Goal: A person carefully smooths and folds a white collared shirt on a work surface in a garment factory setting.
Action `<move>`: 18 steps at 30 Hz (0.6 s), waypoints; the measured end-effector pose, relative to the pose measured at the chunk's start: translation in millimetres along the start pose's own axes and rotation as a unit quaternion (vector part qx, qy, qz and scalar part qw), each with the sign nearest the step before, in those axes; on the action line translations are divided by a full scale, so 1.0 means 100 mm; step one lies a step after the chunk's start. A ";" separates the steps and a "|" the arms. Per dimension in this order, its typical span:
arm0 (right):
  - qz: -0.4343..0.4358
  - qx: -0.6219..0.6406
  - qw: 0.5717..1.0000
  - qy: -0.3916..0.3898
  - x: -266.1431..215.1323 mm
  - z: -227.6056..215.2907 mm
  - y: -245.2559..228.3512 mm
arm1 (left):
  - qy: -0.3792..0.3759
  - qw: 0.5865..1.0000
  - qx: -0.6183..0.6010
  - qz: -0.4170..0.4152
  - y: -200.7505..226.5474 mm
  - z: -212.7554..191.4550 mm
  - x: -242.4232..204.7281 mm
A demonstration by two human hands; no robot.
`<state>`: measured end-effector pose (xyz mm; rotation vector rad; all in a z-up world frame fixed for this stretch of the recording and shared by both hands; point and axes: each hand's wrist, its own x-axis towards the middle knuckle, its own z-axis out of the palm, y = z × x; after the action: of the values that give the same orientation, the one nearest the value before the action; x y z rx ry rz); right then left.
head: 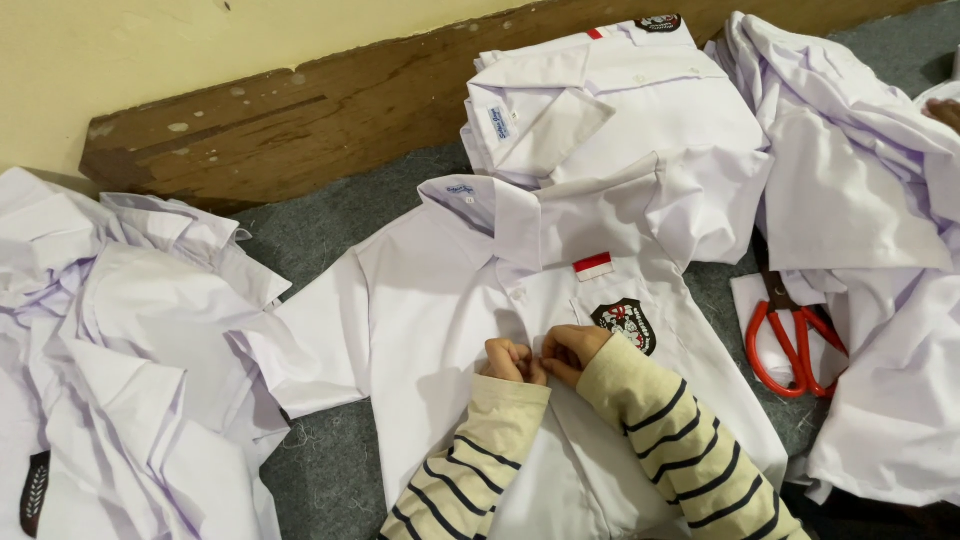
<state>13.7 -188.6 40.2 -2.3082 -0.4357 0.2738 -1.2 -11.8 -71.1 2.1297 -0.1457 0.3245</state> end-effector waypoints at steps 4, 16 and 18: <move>0.006 0.010 1.000 -0.002 0.02 0.02 0.05 | 0.013 0.999 -0.019 -0.026 0.13 -0.04 0.06; -0.021 0.049 0.999 0.003 0.02 -0.05 0.10 | 0.030 0.991 -0.104 -0.077 0.22 -0.09 0.14; -0.017 0.042 0.999 0.000 0.02 -0.07 0.06 | -0.002 0.993 -0.078 -0.085 0.20 -0.12 0.14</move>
<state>18.8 -195.9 40.6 -2.2158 -0.4545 0.2709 5.8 -12.6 -44.8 1.9716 0.0094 0.2021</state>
